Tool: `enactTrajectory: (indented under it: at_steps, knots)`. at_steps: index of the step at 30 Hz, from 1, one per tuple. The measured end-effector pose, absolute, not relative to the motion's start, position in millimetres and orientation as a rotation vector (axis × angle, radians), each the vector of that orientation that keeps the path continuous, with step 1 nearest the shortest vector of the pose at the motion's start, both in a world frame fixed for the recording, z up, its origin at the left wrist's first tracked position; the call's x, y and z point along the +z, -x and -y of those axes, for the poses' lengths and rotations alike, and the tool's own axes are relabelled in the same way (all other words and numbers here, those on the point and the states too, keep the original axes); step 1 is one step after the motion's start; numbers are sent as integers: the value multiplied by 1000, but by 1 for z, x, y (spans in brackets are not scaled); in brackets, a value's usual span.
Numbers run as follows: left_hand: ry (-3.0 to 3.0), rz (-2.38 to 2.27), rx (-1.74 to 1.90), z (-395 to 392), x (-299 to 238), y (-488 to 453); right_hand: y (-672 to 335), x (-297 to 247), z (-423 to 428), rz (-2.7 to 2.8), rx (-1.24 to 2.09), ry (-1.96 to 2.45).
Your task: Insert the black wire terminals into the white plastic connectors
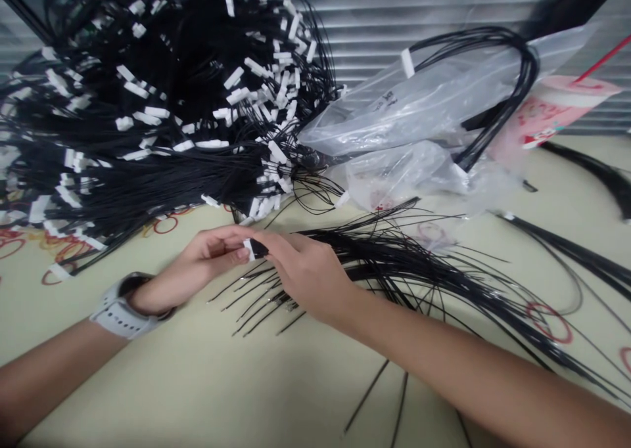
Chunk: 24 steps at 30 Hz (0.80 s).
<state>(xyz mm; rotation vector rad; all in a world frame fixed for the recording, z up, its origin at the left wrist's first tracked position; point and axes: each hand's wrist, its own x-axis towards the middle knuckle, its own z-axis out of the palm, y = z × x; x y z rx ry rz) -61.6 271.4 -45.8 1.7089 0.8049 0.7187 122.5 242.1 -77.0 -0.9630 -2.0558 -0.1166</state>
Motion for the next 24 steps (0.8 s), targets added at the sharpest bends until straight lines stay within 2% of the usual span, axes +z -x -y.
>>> enactTrajectory:
  at_steps: [20, 24]
  knots:
    - [-1747, -779, 721, -263, -46, 56, -114, -84, -245, 2079, -170, 906]
    - [-1701, -856, 787, -263, -46, 53, -117, -72, -246, 2135, -223, 947]
